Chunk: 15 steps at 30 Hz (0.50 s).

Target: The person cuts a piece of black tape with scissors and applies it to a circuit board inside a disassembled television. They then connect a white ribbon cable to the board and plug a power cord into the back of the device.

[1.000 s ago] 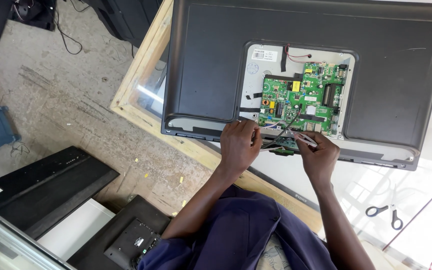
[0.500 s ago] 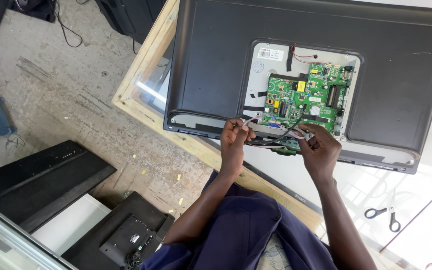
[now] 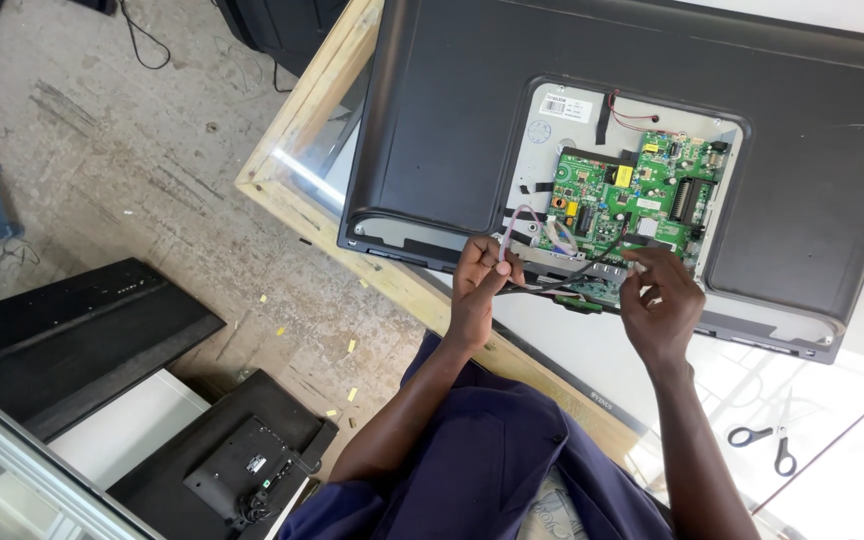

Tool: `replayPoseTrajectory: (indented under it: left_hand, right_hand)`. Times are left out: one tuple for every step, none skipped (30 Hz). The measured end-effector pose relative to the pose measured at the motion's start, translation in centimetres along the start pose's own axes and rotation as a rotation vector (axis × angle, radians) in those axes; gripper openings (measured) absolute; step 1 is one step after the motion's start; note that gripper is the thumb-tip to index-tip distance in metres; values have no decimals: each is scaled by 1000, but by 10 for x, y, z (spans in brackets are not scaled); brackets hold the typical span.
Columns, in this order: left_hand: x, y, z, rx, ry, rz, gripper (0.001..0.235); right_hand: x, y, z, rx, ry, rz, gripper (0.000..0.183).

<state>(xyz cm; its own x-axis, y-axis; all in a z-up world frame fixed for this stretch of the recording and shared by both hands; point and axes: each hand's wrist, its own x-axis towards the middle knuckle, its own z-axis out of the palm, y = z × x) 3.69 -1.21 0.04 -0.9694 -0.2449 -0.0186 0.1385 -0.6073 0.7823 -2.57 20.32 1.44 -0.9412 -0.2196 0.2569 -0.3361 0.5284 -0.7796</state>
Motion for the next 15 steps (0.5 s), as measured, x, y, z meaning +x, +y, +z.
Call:
replayPoseTrajectory:
  left_hand:
    - [1,0,-1,0,4,3,13]
    - [1,1,-2,8,-46,28,10]
    - [2,1,-3,16,-98,50,7]
    - [2,2,-2,15,-96,50,7]
    - [2,2,-1,6,-94,35,10]
    - [3,3,1,-2,-93,19,12]
    - [4,4,2,-4,-92,23,12]
    - [4,5,2,-13,-81,19,13]
    - [6,6,2,-21,-70,17,14]
    - [9,0,-1,-22,-70,22,14]
    - [10,-6,-4,-10,-33,24,15]
    - [12,-13,-7,2,3,26,15]
    - [12,-9,-5,1,13,31,15]
    - [13,-5,-2,42,42,25,11]
    - [14,0,0,83,72,19,9]
  right_hand:
    - [9,-12,-1,1,-4,-3,23]
    - [18,-24,-2,-53,-7,-103,22]
    - [26,-37,-3,-108,-8,-200,21]
    - [33,-36,-1,-109,-10,-201,21]
    - [41,-35,1,-136,-114,-288,25]
    - [49,-34,2,-164,-218,-375,30]
    - [55,-39,5,-166,-219,-378,30]
    - [62,-44,8,-175,-344,-401,32]
    - [69,-49,11,-183,-468,-425,36]
    - [69,-49,12,-184,-468,-430,36]
    - [70,-48,13,-115,-536,-432,34]
    - [70,-47,14,-46,-604,-433,32]
    - [68,-49,15,-43,-613,-438,32]
    - [65,-51,16,114,-643,-389,35]
    - [63,-54,17,271,-671,-338,38]
